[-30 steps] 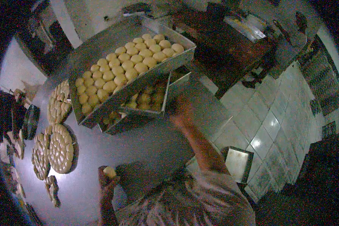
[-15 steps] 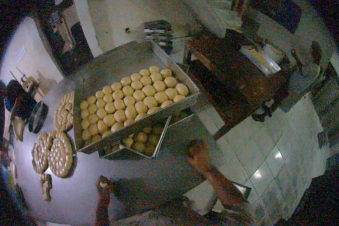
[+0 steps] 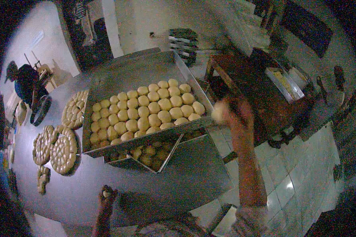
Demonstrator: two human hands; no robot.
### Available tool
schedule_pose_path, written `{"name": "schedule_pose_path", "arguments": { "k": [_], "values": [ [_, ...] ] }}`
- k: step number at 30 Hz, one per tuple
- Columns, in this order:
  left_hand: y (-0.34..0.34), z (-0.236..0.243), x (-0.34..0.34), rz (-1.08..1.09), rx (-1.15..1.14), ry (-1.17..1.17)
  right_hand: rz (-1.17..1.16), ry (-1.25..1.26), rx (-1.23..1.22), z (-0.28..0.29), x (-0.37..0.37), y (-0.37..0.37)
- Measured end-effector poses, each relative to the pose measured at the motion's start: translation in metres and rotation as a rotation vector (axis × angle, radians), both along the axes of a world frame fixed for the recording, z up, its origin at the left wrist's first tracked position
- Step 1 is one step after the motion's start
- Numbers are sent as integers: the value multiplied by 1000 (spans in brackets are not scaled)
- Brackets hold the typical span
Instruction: The person shapes pieces of dough by hand, arranging them onto metal trays and into circular patterns on a large metal workspace.
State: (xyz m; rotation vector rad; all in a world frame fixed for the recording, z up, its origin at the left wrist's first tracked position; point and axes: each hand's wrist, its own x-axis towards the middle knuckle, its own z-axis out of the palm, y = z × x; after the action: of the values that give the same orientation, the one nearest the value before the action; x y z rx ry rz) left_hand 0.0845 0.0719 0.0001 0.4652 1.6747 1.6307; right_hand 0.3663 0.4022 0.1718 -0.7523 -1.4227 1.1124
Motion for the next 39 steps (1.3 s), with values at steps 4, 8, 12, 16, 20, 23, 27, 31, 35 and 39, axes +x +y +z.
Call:
{"name": "schedule_pose_path", "arguments": {
  "k": [4, 8, 12, 16, 20, 23, 27, 31, 35, 39],
  "values": [
    [22, 9, 24, -82, -179, 185, -318, 96, 550, 101, -63, 50],
    [26, 36, 35, -78, 35, -184, -251, -956, 707, 43, -83, 159],
    [-16, 42, 18, -44, -47, -56, -32, -393, 548, 56, -119, 26],
    [-36, 33, 4, -244, 21, -228, 688, -551, 666, -23, -162, -150],
    [-37, 77, -14, -546, -32, -329, 959, -706, -100, -120, -163, -222],
    [-119, 14, -104, -253, -196, 182, 778, -875, 254, -154, -132, -259],
    [-235, -15, -237, 653, -597, 611, 365, -1224, 729, -163, -164, -252],
    [-266, -44, -315, 731, -859, 931, 58, -1006, 340, -178, -227, -255],
    [-229, -41, -372, 826, -1000, 881, 188, -1061, 455, -198, -169, -297],
    [-206, -70, -455, 1044, -1106, 820, -303, -1028, 340, -216, -154, -216]
  ]
}}
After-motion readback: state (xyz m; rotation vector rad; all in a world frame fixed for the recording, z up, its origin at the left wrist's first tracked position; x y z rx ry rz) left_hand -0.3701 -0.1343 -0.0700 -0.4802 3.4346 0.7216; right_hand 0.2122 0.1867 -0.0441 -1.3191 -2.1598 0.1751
